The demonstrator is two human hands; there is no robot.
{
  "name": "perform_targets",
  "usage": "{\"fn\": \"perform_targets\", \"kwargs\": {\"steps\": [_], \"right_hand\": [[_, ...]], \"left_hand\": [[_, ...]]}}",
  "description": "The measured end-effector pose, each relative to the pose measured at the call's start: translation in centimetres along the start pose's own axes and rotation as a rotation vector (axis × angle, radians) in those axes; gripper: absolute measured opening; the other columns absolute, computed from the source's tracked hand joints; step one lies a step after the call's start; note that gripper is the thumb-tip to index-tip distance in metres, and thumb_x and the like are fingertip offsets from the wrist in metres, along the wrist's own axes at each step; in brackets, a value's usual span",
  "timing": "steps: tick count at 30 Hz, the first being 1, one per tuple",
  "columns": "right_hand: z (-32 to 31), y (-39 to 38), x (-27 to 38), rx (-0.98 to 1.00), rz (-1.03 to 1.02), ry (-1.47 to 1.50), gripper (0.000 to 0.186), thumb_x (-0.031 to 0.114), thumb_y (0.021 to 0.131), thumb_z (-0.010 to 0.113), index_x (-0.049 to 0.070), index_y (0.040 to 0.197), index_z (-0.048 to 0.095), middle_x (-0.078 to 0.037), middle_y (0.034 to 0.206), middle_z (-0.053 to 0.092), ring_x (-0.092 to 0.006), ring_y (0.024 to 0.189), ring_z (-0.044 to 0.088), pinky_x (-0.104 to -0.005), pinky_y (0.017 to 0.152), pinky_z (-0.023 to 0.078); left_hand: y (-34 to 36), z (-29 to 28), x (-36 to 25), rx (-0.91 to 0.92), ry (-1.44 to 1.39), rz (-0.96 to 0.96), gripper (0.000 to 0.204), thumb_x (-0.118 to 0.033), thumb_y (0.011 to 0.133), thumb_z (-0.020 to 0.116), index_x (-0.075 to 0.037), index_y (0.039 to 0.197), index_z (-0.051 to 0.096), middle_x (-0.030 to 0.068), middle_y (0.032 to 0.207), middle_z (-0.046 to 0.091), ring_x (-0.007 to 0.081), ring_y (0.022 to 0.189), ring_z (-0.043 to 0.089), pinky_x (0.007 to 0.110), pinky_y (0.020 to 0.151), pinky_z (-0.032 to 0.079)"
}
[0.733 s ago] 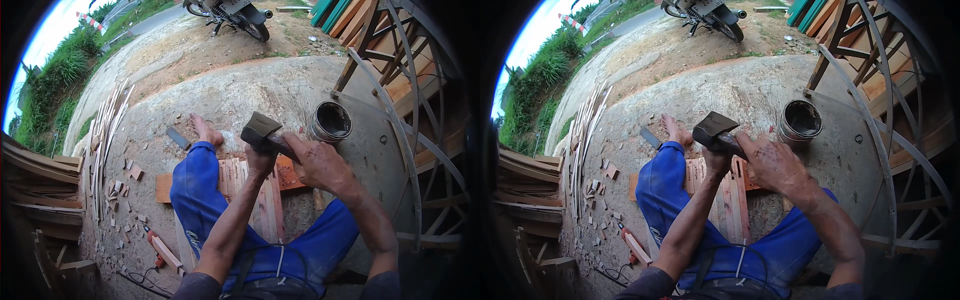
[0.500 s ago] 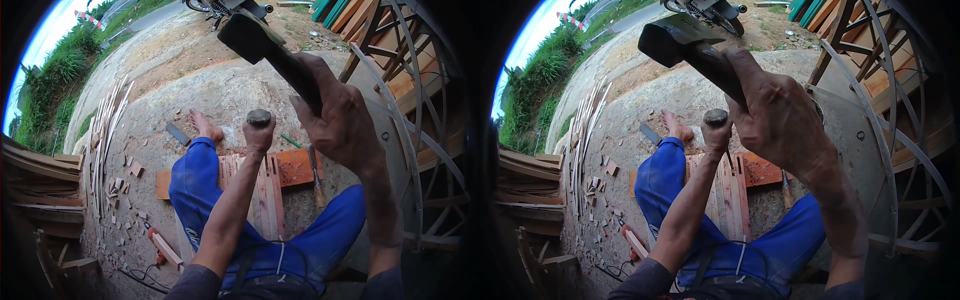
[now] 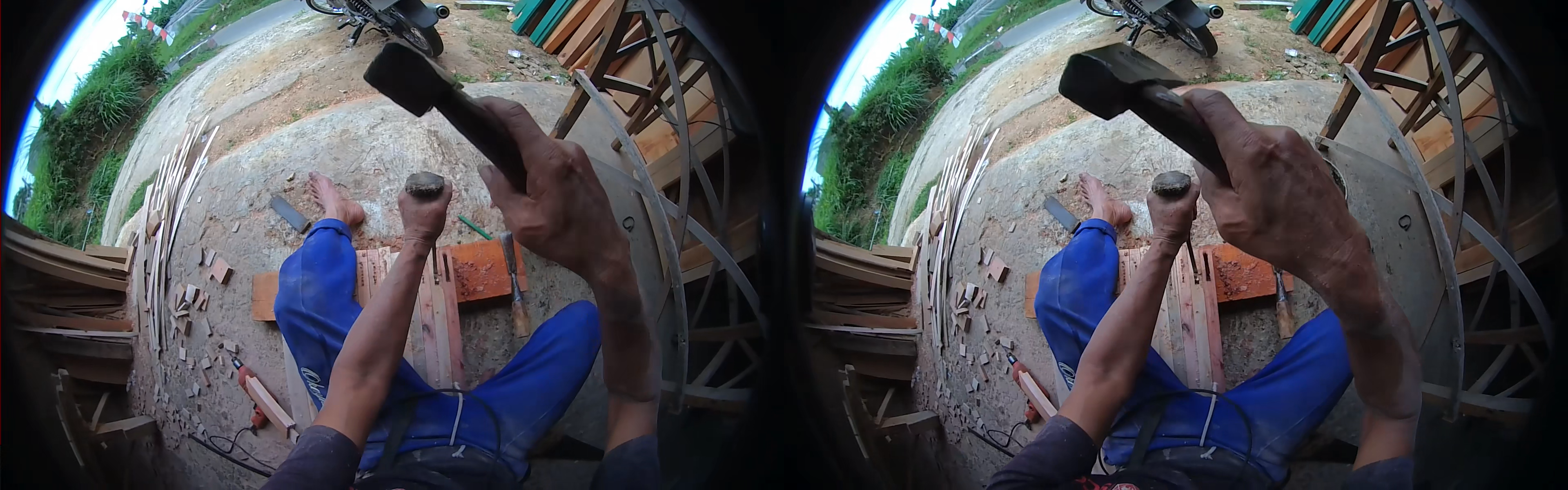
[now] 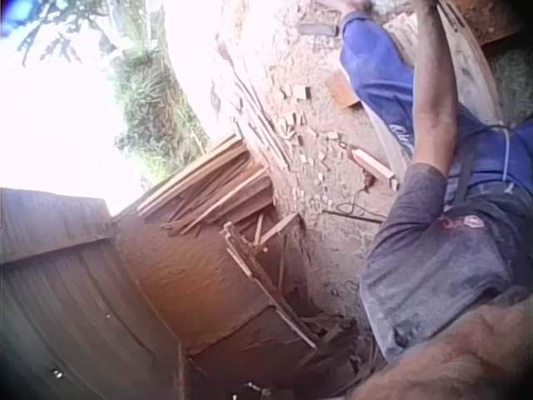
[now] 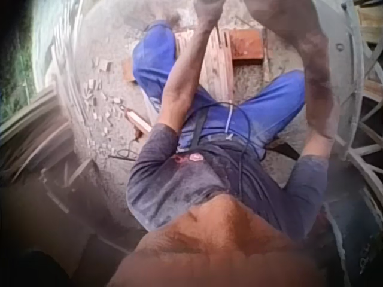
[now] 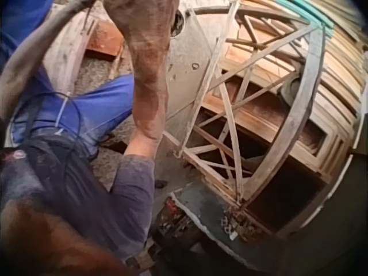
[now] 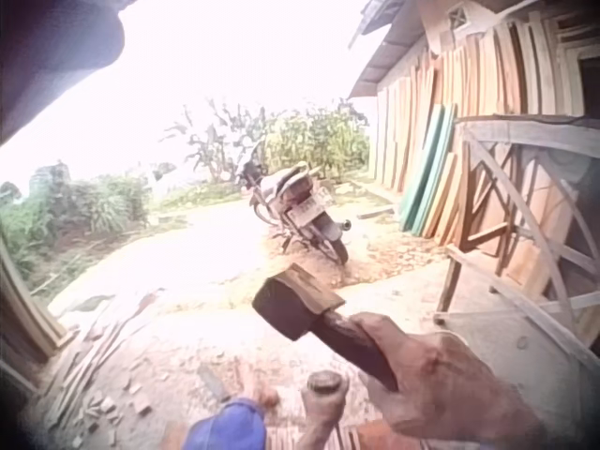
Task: The person carves a wooden piece using a hand tool.
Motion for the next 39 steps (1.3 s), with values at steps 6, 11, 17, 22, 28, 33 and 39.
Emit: {"fn": "perform_targets", "kwargs": {"steps": [6, 11, 17, 22, 28, 33, 39], "right_hand": [[3.9, -1.6, -4.8, 0.264, 0.266, -0.291, 0.042, 0.002, 0.085, 0.059, 0.006, 0.125, 0.045, -0.026, 0.089, 0.068, -0.0422, 0.081, 0.07, -0.0507, 0.071, 0.056], [8.0, -6.8, -6.6, 0.561, 0.285, -0.251, 0.042, 0.006, 0.083, 0.057, 0.002, 0.123, 0.044, -0.026, 0.088, 0.067, -0.0433, 0.087, 0.068, -0.0516, 0.079, 0.054], [-1.8, 0.8, 0.9, -0.077, -0.024, 0.035, 0.043, 0.008, 0.09, 0.063, 0.007, 0.131, 0.052, -0.017, 0.093, 0.069, -0.0279, 0.082, 0.07, -0.0401, 0.076, 0.054], [-4.2, 1.3, 0.2, -0.322, -0.087, 0.002, 0.046, 0.003, 0.089, 0.064, 0.009, 0.132, 0.048, -0.012, 0.089, 0.065, -0.0225, 0.075, 0.068, -0.0335, 0.071, 0.053], [8.5, -6.4, -7.8, 0.615, 0.299, -0.378, 0.041, 0.006, 0.085, 0.056, 0.007, 0.124, 0.042, -0.027, 0.086, 0.068, -0.0439, 0.087, 0.069, -0.0544, 0.08, 0.054], [3.5, -2.4, -2.8, 0.26, 0.144, -0.083, 0.046, 0.006, 0.084, 0.058, 0.005, 0.13, 0.05, -0.027, 0.083, 0.066, -0.0415, 0.079, 0.069, -0.0495, 0.072, 0.053], [-2.5, 1.9, -0.4, -0.292, -0.049, 0.083, 0.04, 0.001, 0.085, 0.06, 0.005, 0.122, 0.047, -0.022, 0.08, 0.065, -0.0378, 0.07, 0.07, -0.0435, 0.06, 0.055]], "left_hand": [[-1.4, 1.3, -1.3, 0.079, -0.092, -0.118, 0.02, -0.02, 0.087, 0.071, -0.005, 0.076, 0.063, 0.0029, 0.064, 0.062, 0.0138, 0.057, 0.06, 0.031, 0.056, 0.047], [-4.0, -0.9, -5.6, -0.054, -0.267, 0.058, 0.028, -0.01, 0.082, 0.075, -0.002, 0.108, 0.068, 0.0079, 0.101, 0.072, 0.0169, 0.088, 0.068, 0.034, 0.077, 0.054], [0.6, 0.0, 1.9, -0.093, -0.135, -0.211, 0.026, -0.023, 0.084, 0.074, -0.002, 0.071, 0.064, 0.005, 0.062, 0.063, 0.0125, 0.055, 0.057, 0.032, 0.054, 0.045], [-1.6, 0.6, -1.2, -0.069, -0.113, -0.113, 0.026, -0.022, 0.083, 0.075, -0.002, 0.071, 0.064, 0.0068, 0.062, 0.062, 0.0175, 0.057, 0.06, 0.034, 0.06, 0.048], [-4.2, -0.6, -5.4, -0.075, -0.002, 0.092, 0.027, -0.016, 0.085, 0.071, -0.004, 0.108, 0.064, 0.007, 0.099, 0.07, 0.0176, 0.087, 0.066, 0.035, 0.076, 0.052], [0.7, 1.1, 3.7, -0.035, -0.445, -0.355, 0.018, -0.013, 0.081, 0.075, -0.005, 0.07, 0.062, -0.0009, 0.058, 0.059, 0.0098, 0.047, 0.053, 0.03, 0.044, 0.041], [-1.2, 1.5, -0.2, -0.001, -0.063, 0.038, 0.018, -0.014, 0.084, 0.073, -0.004, 0.074, 0.063, 0.0058, 0.062, 0.06, 0.0186, 0.055, 0.06, 0.033, 0.054, 0.047]]}}
Point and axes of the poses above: each hand's wrist, its own y-axis towards the middle knuckle, its own z-axis out of the palm, x = y × z, the point moved 9 cm from there along y, towards the middle knuckle
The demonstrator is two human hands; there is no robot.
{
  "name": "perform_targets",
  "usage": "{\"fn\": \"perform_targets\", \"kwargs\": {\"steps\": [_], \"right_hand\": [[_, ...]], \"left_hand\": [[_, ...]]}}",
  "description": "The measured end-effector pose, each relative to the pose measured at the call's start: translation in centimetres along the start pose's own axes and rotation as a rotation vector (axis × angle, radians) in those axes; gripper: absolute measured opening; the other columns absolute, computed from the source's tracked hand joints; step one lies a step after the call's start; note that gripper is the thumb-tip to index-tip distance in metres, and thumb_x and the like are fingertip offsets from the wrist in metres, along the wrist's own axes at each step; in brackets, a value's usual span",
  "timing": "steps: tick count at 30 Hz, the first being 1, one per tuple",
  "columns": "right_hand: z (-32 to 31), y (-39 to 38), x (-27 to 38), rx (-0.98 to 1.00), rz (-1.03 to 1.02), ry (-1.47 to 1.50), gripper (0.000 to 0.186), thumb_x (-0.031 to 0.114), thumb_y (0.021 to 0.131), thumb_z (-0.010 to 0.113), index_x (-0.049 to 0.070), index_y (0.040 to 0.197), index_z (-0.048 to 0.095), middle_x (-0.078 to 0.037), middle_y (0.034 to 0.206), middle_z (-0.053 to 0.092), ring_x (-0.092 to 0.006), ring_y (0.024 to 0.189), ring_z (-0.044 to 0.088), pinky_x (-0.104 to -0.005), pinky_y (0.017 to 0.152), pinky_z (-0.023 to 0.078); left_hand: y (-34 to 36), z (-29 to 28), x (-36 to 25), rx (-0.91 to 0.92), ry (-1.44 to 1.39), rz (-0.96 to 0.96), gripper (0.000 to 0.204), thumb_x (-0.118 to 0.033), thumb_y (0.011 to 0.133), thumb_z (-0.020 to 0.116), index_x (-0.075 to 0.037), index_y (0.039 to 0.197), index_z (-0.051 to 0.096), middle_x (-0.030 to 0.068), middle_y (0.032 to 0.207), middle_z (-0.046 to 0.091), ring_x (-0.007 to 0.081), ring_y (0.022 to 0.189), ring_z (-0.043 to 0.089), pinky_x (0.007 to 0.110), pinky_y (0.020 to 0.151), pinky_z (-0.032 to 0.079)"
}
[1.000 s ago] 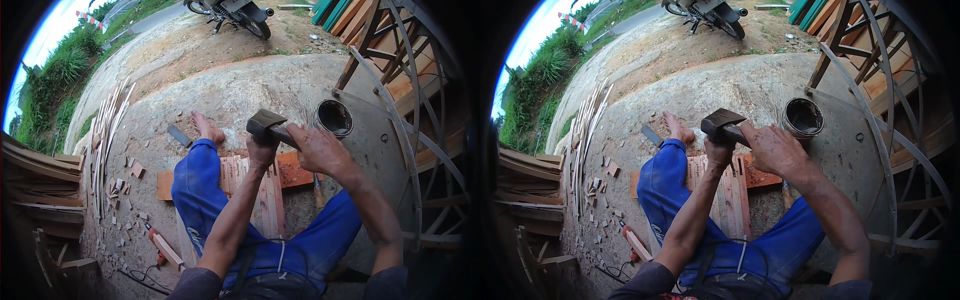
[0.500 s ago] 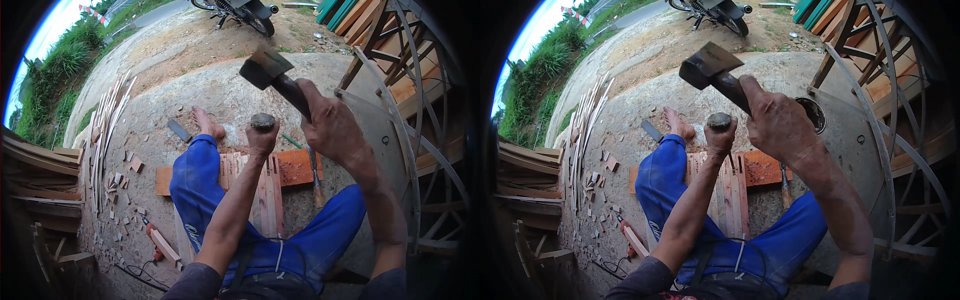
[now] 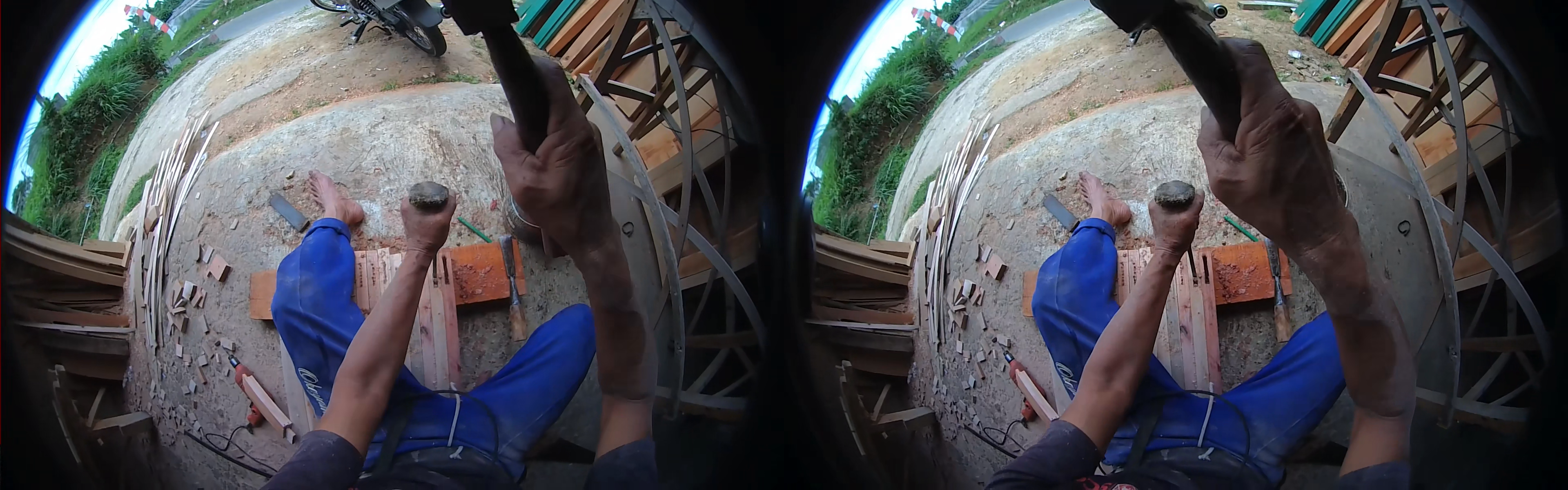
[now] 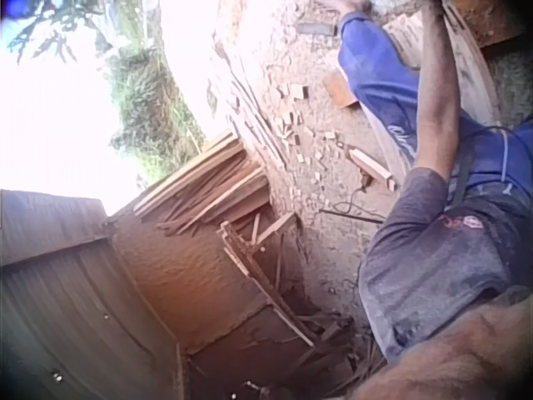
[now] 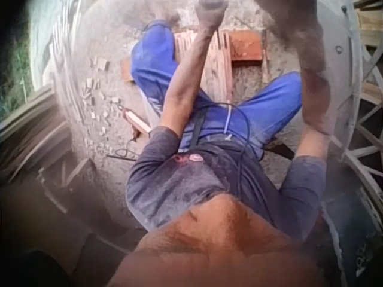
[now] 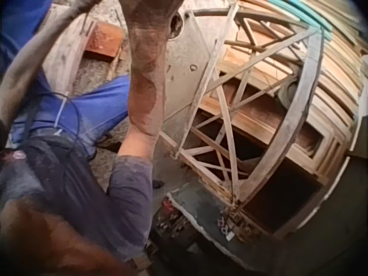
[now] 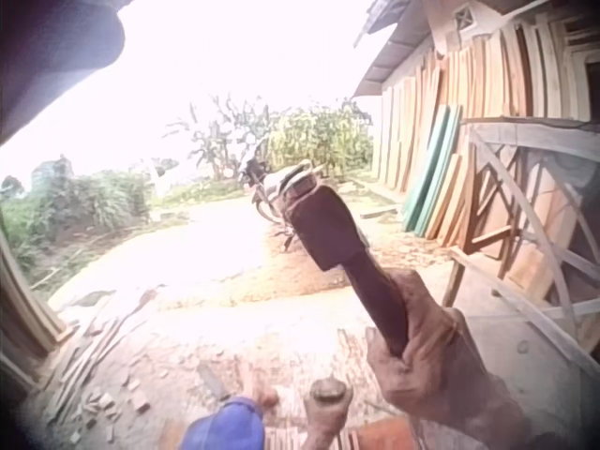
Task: The person carves a wooden piece using a hand tool.
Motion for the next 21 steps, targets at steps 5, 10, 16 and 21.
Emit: {"fn": "perform_targets", "kwargs": {"steps": [5, 10, 16, 21], "right_hand": [[8.6, -11.7, -7.4, 0.921, 0.327, -0.415, 0.044, 0.007, 0.081, 0.06, 0.005, 0.123, 0.044, -0.026, 0.089, 0.068, -0.0435, 0.088, 0.069, -0.0534, 0.077, 0.054], [4.7, -7.8, -2.9, 0.615, 0.198, -0.236, 0.044, 0.007, 0.083, 0.059, 0.005, 0.126, 0.05, -0.026, 0.08, 0.066, -0.0445, 0.077, 0.067, -0.0513, 0.069, 0.052], [0.4, -0.1, 0.4, -0.013, -0.073, -0.063, 0.038, 0.006, 0.087, 0.058, 0.001, 0.122, 0.046, -0.023, 0.072, 0.065, -0.0389, 0.068, 0.07, -0.0483, 0.061, 0.056], [10.0, -12.1, -8.0, 0.957, 0.363, -0.457, 0.031, 0.008, 0.088, 0.057, 0.004, 0.115, 0.044, -0.026, 0.095, 0.069, -0.0431, 0.091, 0.069, -0.0538, 0.08, 0.054]], "left_hand": [[-2.5, -1.8, -5.1, -0.028, -0.029, 0.043, 0.023, -0.01, 0.081, 0.074, -0.004, 0.103, 0.069, 0.0109, 0.103, 0.07, 0.0228, 0.092, 0.068, 0.038, 0.08, 0.053], [-0.1, -0.6, -1.5, -0.023, -0.119, -0.197, 0.018, -0.015, 0.081, 0.076, -0.001, 0.091, 0.071, 0.0079, 0.078, 0.072, 0.0125, 0.073, 0.067, 0.033, 0.066, 0.053], [-0.3, -0.1, -0.4, -0.052, 0.009, -0.04, 0.017, -0.016, 0.082, 0.073, -0.002, 0.08, 0.064, 0.006, 0.071, 0.065, 0.0204, 0.064, 0.062, 0.036, 0.063, 0.05], [-2.8, -1.4, -1.4, -0.06, 0.089, -0.09, 0.018, -0.017, 0.081, 0.074, -0.004, 0.093, 0.069, 0.0075, 0.087, 0.071, 0.0203, 0.079, 0.069, 0.035, 0.07, 0.053]]}}
Point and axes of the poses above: each hand's wrist, its own y-axis towards the middle knuckle, its own z-axis out of the palm, x = y × z, the point moved 9 cm from there along y, towards the middle knuckle
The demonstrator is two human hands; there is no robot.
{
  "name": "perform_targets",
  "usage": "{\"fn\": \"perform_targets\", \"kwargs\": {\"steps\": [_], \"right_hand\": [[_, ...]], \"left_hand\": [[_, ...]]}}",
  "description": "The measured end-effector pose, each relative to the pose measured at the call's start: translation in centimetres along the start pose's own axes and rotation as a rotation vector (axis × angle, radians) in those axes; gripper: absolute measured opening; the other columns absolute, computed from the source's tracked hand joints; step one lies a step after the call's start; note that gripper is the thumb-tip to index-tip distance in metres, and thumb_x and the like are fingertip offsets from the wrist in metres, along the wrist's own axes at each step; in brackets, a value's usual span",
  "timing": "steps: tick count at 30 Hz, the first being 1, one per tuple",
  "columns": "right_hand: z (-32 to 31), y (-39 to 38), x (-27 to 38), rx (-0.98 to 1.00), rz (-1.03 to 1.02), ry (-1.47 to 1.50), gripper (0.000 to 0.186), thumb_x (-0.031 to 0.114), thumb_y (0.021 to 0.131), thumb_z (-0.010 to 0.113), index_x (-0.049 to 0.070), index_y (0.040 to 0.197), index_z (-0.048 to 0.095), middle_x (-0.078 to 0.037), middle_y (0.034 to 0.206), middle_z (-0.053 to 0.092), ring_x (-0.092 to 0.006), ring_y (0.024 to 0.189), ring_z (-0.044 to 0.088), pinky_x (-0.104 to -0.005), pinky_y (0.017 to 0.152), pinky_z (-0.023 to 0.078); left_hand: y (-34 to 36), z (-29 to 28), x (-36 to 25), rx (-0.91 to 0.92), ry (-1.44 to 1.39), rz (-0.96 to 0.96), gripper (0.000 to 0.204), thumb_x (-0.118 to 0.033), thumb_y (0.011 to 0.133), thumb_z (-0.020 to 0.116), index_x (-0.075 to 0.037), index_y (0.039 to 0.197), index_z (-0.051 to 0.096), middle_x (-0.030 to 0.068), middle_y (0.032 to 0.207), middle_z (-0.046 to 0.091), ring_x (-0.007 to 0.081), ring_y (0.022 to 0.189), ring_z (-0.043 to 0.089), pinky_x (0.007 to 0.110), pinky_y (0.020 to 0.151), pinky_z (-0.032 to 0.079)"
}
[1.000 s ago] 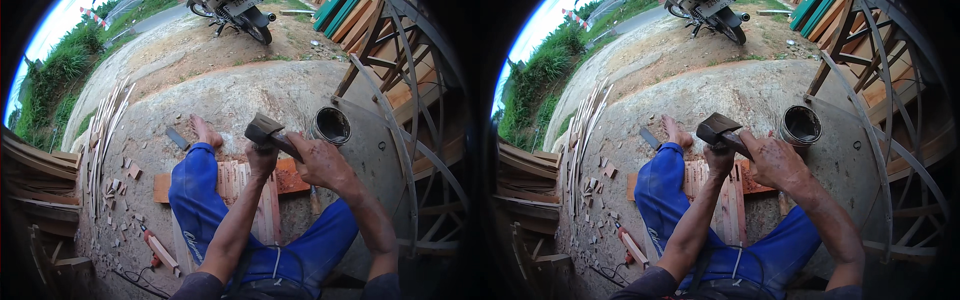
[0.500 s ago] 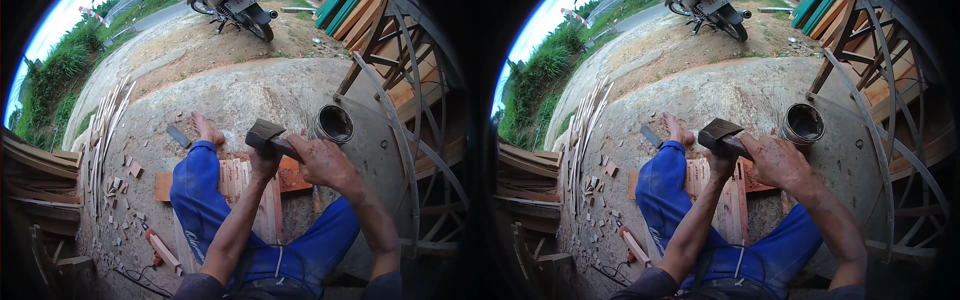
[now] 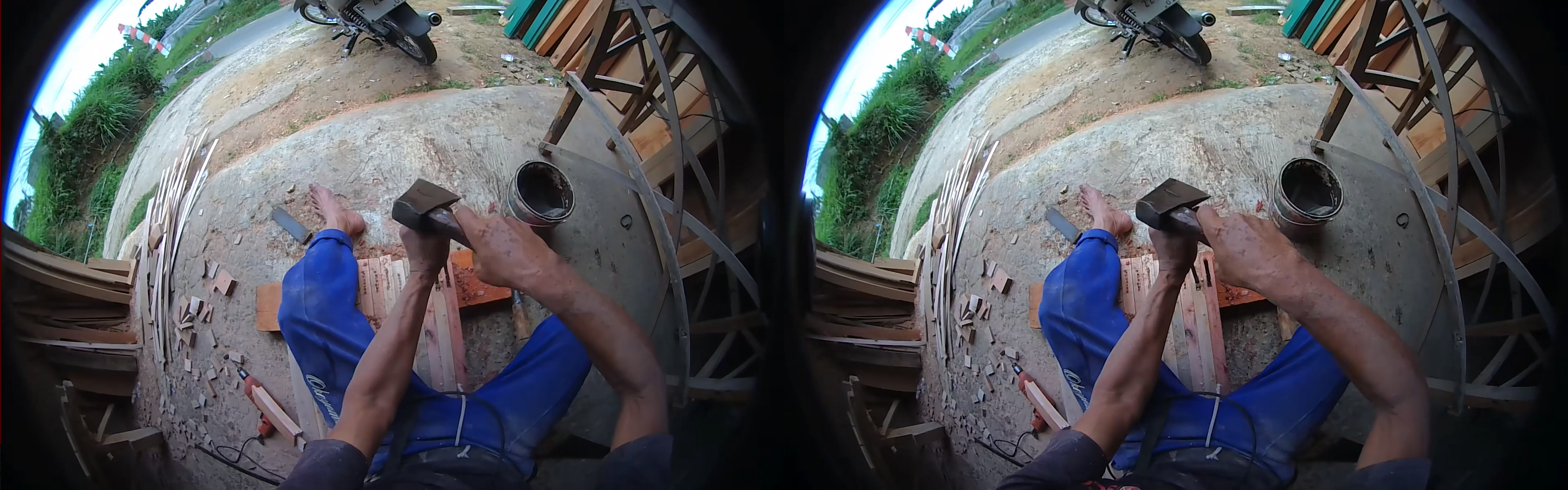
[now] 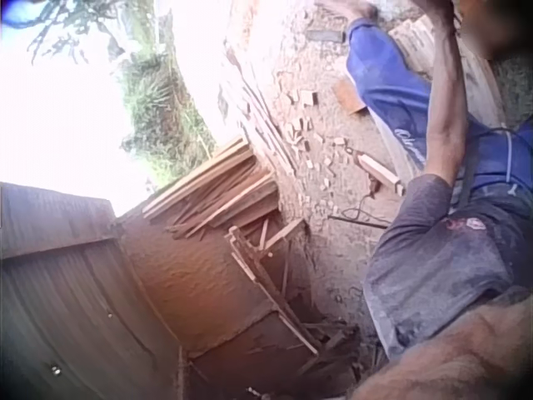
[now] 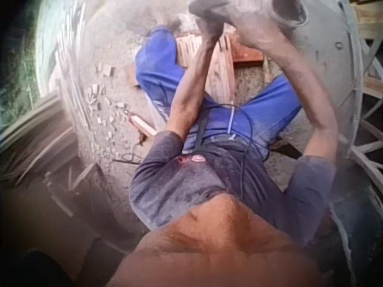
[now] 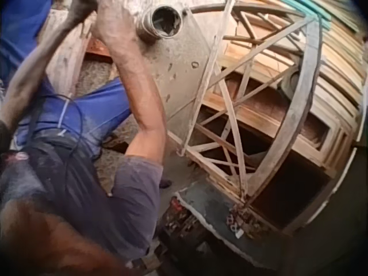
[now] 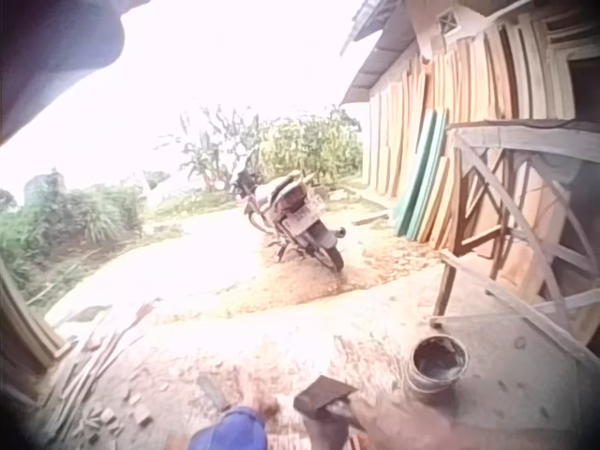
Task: The person carves a wooden piece using a hand tool.
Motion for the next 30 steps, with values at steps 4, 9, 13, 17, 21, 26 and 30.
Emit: {"fn": "perform_targets", "kwargs": {"steps": [4, 9, 13, 17, 21, 26, 30], "right_hand": [[-3.1, -3.5, 0.9, -0.05, -0.087, 0.161, 0.042, 0.009, 0.084, 0.06, 0.006, 0.124, 0.047, -0.025, 0.091, 0.068, -0.0416, 0.092, 0.068, -0.053, 0.08, 0.053], [-14.5, -2.9, 3.7, -0.678, -0.311, 0.497, 0.045, 0.006, 0.085, 0.061, 0.004, 0.129, 0.05, -0.022, 0.082, 0.066, -0.042, 0.077, 0.069, -0.0449, 0.069, 0.052], [-10.3, -0.9, 0.9, -0.628, -0.12, 0.416, 0.043, 0.006, 0.085, 0.06, 0.004, 0.126, 0.046, -0.024, 0.085, 0.067, -0.0429, 0.084, 0.069, -0.0485, 0.073, 0.053], [-1.0, -1.2, -1.3, -0.022, -0.03, 0.03, 0.038, 0.006, 0.083, 0.057, 0.005, 0.119, 0.044, -0.027, 0.085, 0.067, -0.0448, 0.084, 0.068, -0.0549, 0.076, 0.053], [-5.7, -2.6, 0.3, -0.241, -0.118, 0.275, 0.04, 0.007, 0.083, 0.061, 0.005, 0.12, 0.048, -0.025, 0.078, 0.065, -0.0425, 0.077, 0.068, -0.0515, 0.07, 0.053], [-0.8, 0.7, -1.2, -0.081, 0.0, 0.006, 0.047, 0.006, 0.082, 0.06, 0.007, 0.126, 0.042, -0.028, 0.081, 0.065, -0.0469, 0.082, 0.066, -0.0548, 0.074, 0.053], [2.5, -3.4, -6.2, -0.247, 0.141, 0.547, 0.044, 0.007, 0.08, 0.065, 0.006, 0.122, 0.05, -0.028, 0.088, 0.066, -0.0433, 0.092, 0.067, -0.0454, 0.08, 0.052]], "left_hand": [[-1.2, -0.7, -3.9, -0.099, -0.256, 0.048, 0.021, -0.015, 0.079, 0.076, -0.003, 0.096, 0.071, 0.0081, 0.086, 0.071, 0.0171, 0.079, 0.068, 0.034, 0.071, 0.053], [4.8, 2.3, 7.6, 0.028, -0.324, -0.422, 0.015, -0.014, 0.081, 0.074, -0.004, 0.073, 0.065, -0.001, 0.069, 0.063, 0.0116, 0.059, 0.055, 0.032, 0.053, 0.045], [1.9, 1.3, 3.2, 0.021, -0.029, 0.151, 0.011, -0.013, 0.082, 0.072, -0.004, 0.087, 0.067, 0.0019, 0.084, 0.068, 0.0157, 0.073, 0.063, 0.035, 0.062, 0.049], [-1.1, 0.1, -1.6, -0.022, -0.195, 0.038, 0.027, -0.008, 0.08, 0.075, -0.001, 0.105, 0.067, 0.0081, 0.098, 0.071, 0.0201, 0.09, 0.069, 0.036, 0.079, 0.054], [0.4, 1.4, 2.0, 0.056, -0.336, -0.217, 0.019, -0.012, 0.082, 0.075, -0.002, 0.097, 0.069, 0.0051, 0.092, 0.071, 0.0167, 0.084, 0.068, 0.034, 0.074, 0.053], [1.3, -0.3, 1.7, -0.063, 0.013, 0.013, 0.015, -0.015, 0.085, 0.071, -0.001, 0.085, 0.066, 0.0039, 0.082, 0.068, 0.014, 0.072, 0.062, 0.035, 0.063, 0.049], [-5.4, -1.4, -5.1, -0.092, -0.019, 0.087, 0.024, -0.012, 0.077, 0.081, -0.004, 0.083, 0.059, 0.0048, 0.077, 0.061, 0.0165, 0.074, 0.061, 0.034, 0.07, 0.049]]}}
Point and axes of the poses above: each hand's wrist, its own y-axis towards the middle knuckle, its own z-axis out of the palm, x = y × z, the point moved 9 cm from there along y, towards the middle knuckle
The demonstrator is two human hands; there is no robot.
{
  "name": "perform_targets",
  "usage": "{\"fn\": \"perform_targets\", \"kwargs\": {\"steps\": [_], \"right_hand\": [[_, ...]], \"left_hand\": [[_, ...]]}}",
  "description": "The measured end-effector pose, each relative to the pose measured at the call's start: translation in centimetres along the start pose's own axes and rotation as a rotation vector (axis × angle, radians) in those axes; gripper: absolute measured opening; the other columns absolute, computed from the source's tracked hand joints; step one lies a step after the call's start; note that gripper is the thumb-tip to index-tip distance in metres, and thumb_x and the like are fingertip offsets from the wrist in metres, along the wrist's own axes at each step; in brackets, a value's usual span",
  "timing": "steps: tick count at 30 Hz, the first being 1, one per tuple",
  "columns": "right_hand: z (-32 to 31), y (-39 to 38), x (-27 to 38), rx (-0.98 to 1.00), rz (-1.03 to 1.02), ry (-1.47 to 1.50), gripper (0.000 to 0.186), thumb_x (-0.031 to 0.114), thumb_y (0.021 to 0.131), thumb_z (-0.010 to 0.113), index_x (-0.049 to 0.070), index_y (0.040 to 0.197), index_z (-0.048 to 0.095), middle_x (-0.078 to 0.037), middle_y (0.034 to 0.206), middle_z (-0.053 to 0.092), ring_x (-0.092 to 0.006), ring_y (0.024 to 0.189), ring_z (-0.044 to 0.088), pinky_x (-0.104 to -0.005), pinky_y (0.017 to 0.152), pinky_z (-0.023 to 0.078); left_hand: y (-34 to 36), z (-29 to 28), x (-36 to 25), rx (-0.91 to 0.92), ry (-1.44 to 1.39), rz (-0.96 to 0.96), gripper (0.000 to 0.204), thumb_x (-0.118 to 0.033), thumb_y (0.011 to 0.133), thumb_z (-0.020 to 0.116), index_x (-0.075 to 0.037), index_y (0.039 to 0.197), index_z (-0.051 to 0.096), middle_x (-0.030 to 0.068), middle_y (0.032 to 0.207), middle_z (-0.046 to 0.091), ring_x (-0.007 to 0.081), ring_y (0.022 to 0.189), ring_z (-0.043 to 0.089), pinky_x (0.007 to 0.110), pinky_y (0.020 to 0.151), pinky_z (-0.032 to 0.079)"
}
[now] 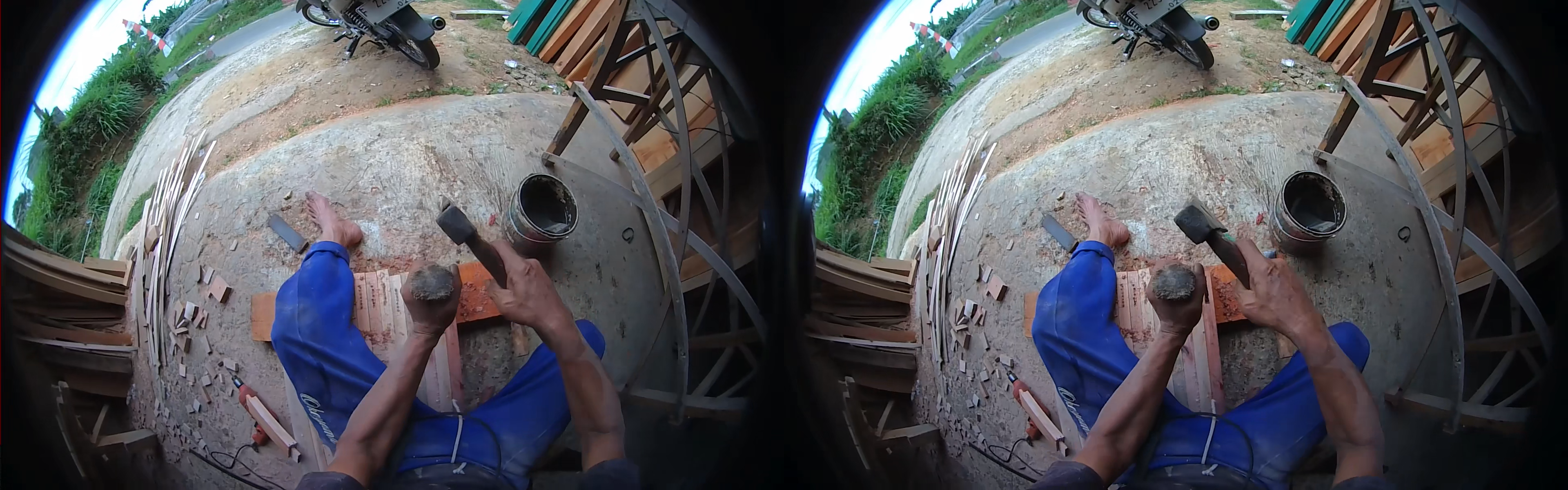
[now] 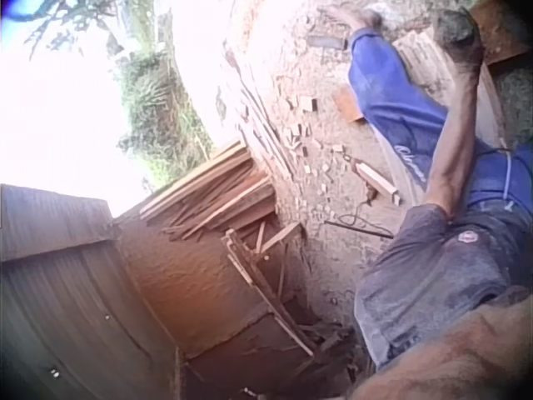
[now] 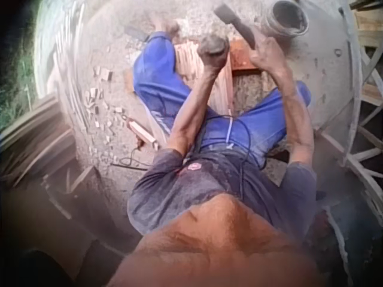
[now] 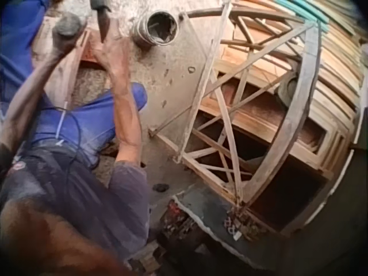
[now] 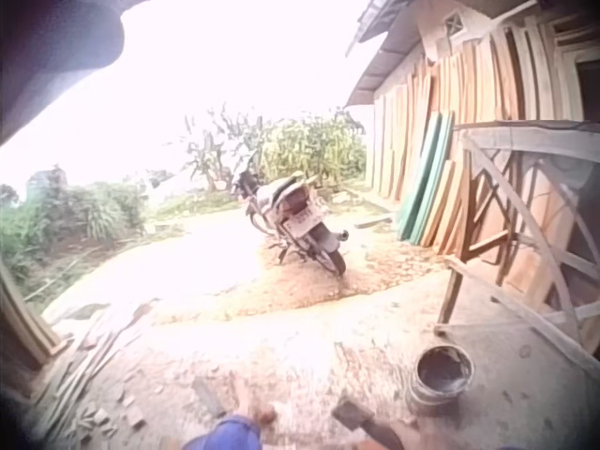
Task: The person carves a wooden piece using a hand tool.
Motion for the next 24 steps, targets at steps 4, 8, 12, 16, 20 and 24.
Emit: {"fn": "perform_targets", "kwargs": {"steps": [4, 8, 12, 16, 20, 24], "right_hand": [[4.3, -1.4, -3.2, -0.129, 0.052, 0.351, 0.044, 0.009, 0.083, 0.066, 0.001, 0.124, 0.053, -0.02, 0.102, 0.07, -0.0302, 0.094, 0.069, -0.0401, 0.083, 0.053], [6.1, -3.5, -7.5, -0.017, 0.255, 0.444, 0.05, 0.011, 0.082, 0.068, -0.003, 0.127, 0.054, -0.016, 0.102, 0.069, -0.0226, 0.092, 0.066, -0.0363, 0.085, 0.051], [3.7, -4.0, -9.2, -0.183, 0.176, 0.461, 0.054, 0.012, 0.082, 0.071, -0.002, 0.13, 0.051, -0.015, 0.102, 0.068, -0.0216, 0.092, 0.066, -0.036, 0.085, 0.051], [5.2, -2.9, -7.2, -0.098, 0.162, 0.473, 0.053, 0.011, 0.082, 0.071, -0.002, 0.13, 0.051, -0.015, 0.103, 0.067, -0.0218, 0.093, 0.066, -0.0355, 0.085, 0.051], [5.3, -3.4, -8.7, -0.05, 0.284, 0.386, 0.051, 0.015, 0.083, 0.071, 0.001, 0.129, 0.053, -0.015, 0.099, 0.069, -0.0247, 0.09, 0.068, -0.0386, 0.08, 0.051], [3.7, -4.0, -7.4, -0.163, 0.149, 0.381, 0.051, 0.014, 0.083, 0.07, 0.002, 0.13, 0.053, -0.017, 0.097, 0.069, -0.0266, 0.089, 0.068, -0.04, 0.079, 0.052]], "left_hand": [[9.6, 4.5, 14.5, 0.087, -0.084, -0.584, 0.023, -0.012, 0.078, 0.074, -0.005, 0.064, 0.057, 0.0014, 0.058, 0.054, 0.0125, 0.047, 0.049, 0.033, 0.045, 0.04], [8.9, 4.4, 17.2, 0.023, -0.066, -0.602, 0.024, -0.013, 0.078, 0.071, -0.005, 0.06, 0.057, 0.0011, 0.054, 0.053, 0.0123, 0.043, 0.047, 0.034, 0.041, 0.037], [4.8, 3.5, 4.3, -0.038, -0.061, -0.06, 0.016, -0.013, 0.078, 0.076, 0.001, 0.08, 0.068, 0.0094, 0.072, 0.068, 0.0203, 0.066, 0.065, 0.034, 0.069, 0.052], [9.7, 6.2, 18.8, 0.19, -0.119, -0.929, 0.02, -0.008, 0.08, 0.068, -0.003, 0.064, 0.057, 0.0049, 0.056, 0.054, 0.0142, 0.042, 0.047, 0.034, 0.041, 0.035], [9.0, 6.4, 17.5, 0.083, -0.046, -0.657, 0.018, -0.009, 0.077, 0.068, -0.002, 0.065, 0.058, 0.0055, 0.055, 0.054, 0.0152, 0.042, 0.047, 0.037, 0.04, 0.036], [8.9, 5.6, 11.1, -0.016, -0.173, -0.252, 0.019, -0.007, 0.078, 0.069, -0.005, 0.064, 0.056, 0.0032, 0.056, 0.053, 0.0129, 0.041, 0.047, 0.033, 0.039, 0.036]]}}
Point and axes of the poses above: each hand's wrist, its own y-axis towards the middle knuckle, its own z-axis out of the palm, x = y × z, the point moved 9 cm from there along y, towards the middle knuckle
